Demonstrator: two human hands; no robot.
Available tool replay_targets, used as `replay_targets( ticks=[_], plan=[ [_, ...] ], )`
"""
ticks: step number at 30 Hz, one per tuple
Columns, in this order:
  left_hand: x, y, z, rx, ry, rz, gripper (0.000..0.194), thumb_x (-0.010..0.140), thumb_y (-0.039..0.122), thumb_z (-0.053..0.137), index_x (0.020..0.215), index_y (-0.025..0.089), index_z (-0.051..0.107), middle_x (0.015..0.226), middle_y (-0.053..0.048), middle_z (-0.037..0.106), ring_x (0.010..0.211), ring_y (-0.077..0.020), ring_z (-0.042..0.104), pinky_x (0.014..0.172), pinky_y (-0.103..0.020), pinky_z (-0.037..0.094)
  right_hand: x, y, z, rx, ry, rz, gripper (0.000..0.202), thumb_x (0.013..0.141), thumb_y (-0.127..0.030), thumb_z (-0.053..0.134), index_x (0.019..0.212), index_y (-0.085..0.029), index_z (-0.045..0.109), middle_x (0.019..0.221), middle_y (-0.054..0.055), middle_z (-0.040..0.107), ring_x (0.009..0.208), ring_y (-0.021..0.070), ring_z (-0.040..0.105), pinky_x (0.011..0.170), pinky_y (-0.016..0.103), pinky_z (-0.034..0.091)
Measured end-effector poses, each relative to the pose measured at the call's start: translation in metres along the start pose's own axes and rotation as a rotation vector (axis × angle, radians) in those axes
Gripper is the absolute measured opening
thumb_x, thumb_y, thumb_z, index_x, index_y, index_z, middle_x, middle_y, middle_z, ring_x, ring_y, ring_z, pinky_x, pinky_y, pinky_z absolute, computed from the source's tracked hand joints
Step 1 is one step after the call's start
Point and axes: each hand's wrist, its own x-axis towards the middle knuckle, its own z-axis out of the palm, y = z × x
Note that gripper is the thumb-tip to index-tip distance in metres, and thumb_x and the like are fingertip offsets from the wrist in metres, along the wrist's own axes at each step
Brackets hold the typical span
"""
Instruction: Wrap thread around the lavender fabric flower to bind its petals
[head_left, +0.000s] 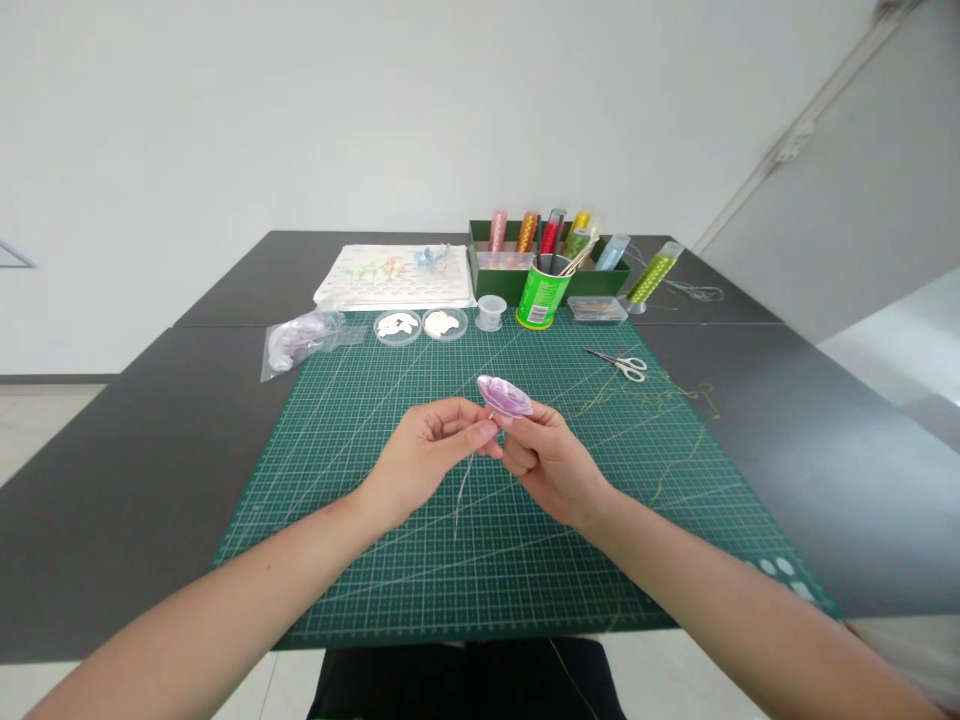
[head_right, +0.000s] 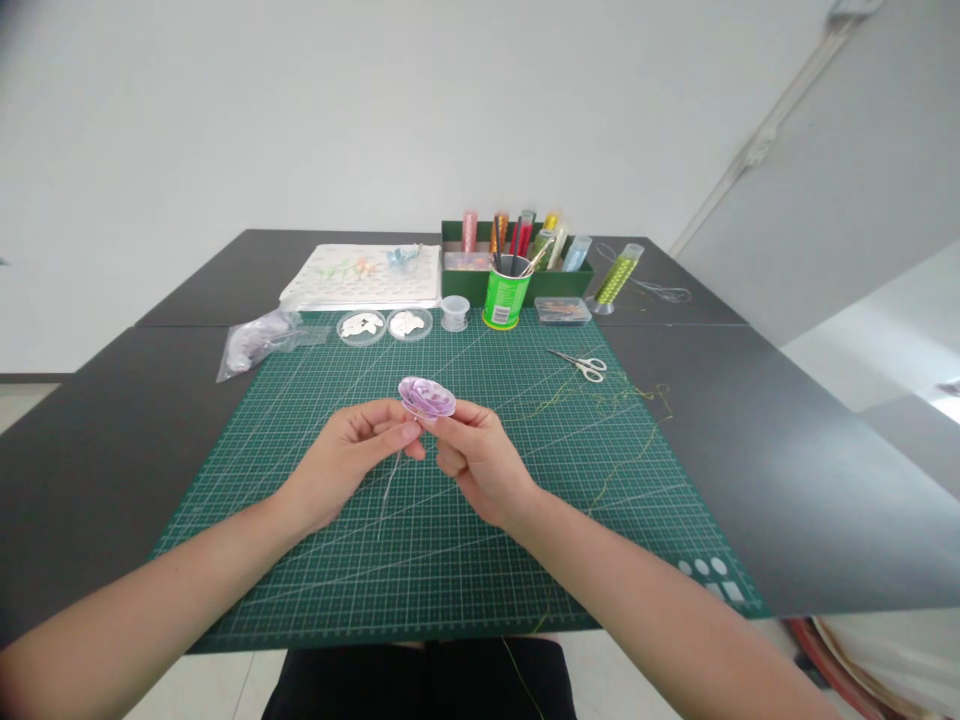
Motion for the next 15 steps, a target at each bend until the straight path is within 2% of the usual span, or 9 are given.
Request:
replay_targets(
  ticks=[5, 7, 10, 15],
  plan=[
    [-0.0007, 0.0012, -0.0034, -0.076, -0.197, -0.051, 0.016, 0.088, 0.03, 0.058, 0.075, 0.022, 0.06, 0.07, -0.001, 0.072, 0.076, -0.019, 0.068, 0.087, -0.038, 0.053, -0.0006, -0.0009, -0.0033, 0.018, 0.01, -0.02, 0.024, 0.075, -0.038, 0.084, 0.081, -0.021, 0.068, 0.046, -0.014, 0.019, 0.043, 0.0054, 0.01, 0.041, 0.025, 0.011],
    [-0.0013, 0.0008, -0.003, -0.108, -0.241, -0.024, 0.012, 0.085, 0.03, 0.057, 0.079, 0.021, 0.063, 0.078, -0.004, 0.074, 0.081, -0.0202, 0.069, 0.087, -0.038, 0.054, -0.0004, 0.0004, -0.005, 0.005, -0.001, -0.03, 0.023, 0.078, -0.038, 0.082, 0.075, -0.02, 0.067, 0.046, -0.013, 0.023, 0.044, 0.0057, 0.014, 0.043, 0.024, 0.015],
    [-0.0012, -0.0012, -0.0004, -0.077, -0.17, 0.026, 0.018, 0.085, 0.036, 0.064, 0.092, 0.02, 0.066, 0.092, -0.006, 0.077, 0.088, -0.0211, 0.071, 0.084, -0.036, 0.056, -0.0003, 0.0027, -0.005, -0.02, -0.021, -0.039, 0.028, 0.077, -0.037, 0.082, 0.067, -0.019, 0.064, 0.049, -0.01, 0.033, 0.046, 0.0053, 0.019, 0.044, 0.024, 0.015],
    [0.0, -0.0029, 0.0018, -0.002, -0.023, -0.002, 0.021, 0.084, 0.039, 0.074, 0.09, 0.019, 0.071, 0.076, -0.003, 0.077, 0.074, -0.0182, 0.074, 0.074, -0.032, 0.059, -0.0008, 0.0027, -0.0007, -0.024, 0.014, -0.031, 0.028, 0.069, -0.033, 0.087, 0.066, -0.018, 0.064, 0.049, -0.01, 0.032, 0.045, 0.0036, 0.014, 0.043, 0.024, 0.009]
  ],
)
